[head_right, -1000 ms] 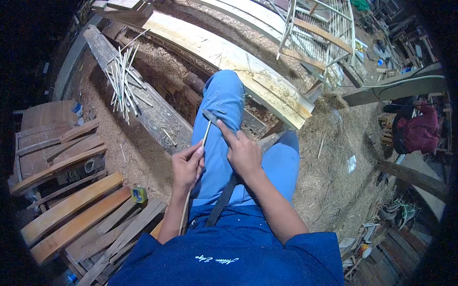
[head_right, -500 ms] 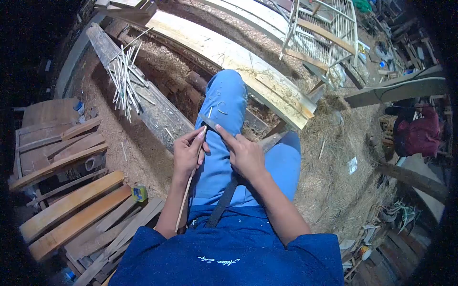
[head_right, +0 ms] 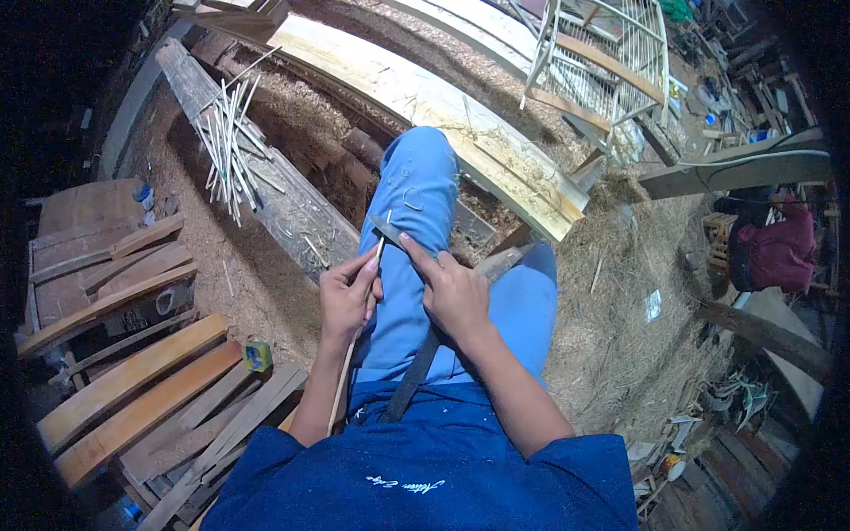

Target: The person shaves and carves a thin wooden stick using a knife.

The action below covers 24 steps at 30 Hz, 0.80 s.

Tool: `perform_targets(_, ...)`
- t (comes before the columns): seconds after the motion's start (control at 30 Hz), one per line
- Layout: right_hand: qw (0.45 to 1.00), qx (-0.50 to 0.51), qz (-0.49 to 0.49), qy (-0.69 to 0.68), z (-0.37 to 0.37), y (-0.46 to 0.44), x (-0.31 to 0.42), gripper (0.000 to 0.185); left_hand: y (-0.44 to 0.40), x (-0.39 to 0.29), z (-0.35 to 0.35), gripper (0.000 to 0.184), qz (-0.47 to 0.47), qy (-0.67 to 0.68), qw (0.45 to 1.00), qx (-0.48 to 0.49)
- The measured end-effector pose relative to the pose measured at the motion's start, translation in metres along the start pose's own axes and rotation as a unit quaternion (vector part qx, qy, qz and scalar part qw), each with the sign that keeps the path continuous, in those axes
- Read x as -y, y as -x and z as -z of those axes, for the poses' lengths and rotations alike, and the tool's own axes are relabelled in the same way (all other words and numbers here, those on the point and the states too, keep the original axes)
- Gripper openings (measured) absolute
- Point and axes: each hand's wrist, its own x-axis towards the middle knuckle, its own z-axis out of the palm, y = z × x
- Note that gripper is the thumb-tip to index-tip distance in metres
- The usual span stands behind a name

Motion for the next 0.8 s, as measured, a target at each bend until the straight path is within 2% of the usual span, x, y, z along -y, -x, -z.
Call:
perform_targets(0.23,1.0,-0.01,0.005,0.007,-0.002,0.002,0.002,0.079,0.013,0.002,0.002,0.028,-0.004,0.018,1.0,-0.006)
perform_targets(0.3,1.0,-0.01,-0.017,0.015,-0.002,0.0,0.0,0.081,0.03,-0.004,0.004,0.027,0.042,-0.03,0.999,-0.004)
perform_targets(0.43,1.0,-0.007,-0.014,-0.017,0.001,-0.002,0.001,0.074,0.038,0.006,0.007,0.031,0.032,0.03,0.999,-0.017)
perform_targets(0.5,0.994,0.049,-0.051,-0.079,0.005,-0.002,0.0,0.057,0.03,0.001,0.007,0.034,0.034,0.03,0.999,-0.008)
perform_targets(0.53,0.995,0.049,-0.049,-0.077,0.001,-0.001,-0.006,0.057,0.025,-0.004,0.006,0.034,0.025,0.026,0.999,0.003)
perform_targets(0.6,0.97,-0.003,-0.01,-0.244,-0.009,0.001,-0.019,0.055,0.012,-0.012,0.004,0.037,0.002,0.034,0.999,0.032)
perform_targets(0.7,0.953,-0.036,0.017,-0.299,-0.003,0.004,-0.023,0.056,-0.004,-0.023,-0.007,0.041,-0.016,0.029,0.999,0.039)
perform_targets(0.73,0.945,-0.007,-0.018,-0.328,0.005,0.005,-0.019,0.057,-0.011,-0.019,-0.008,0.04,-0.026,0.039,0.997,0.054)
perform_targets(0.8,0.946,-0.032,-0.001,-0.322,0.007,0.003,-0.019,0.056,-0.019,-0.021,-0.01,0.036,-0.019,0.03,0.997,0.063)
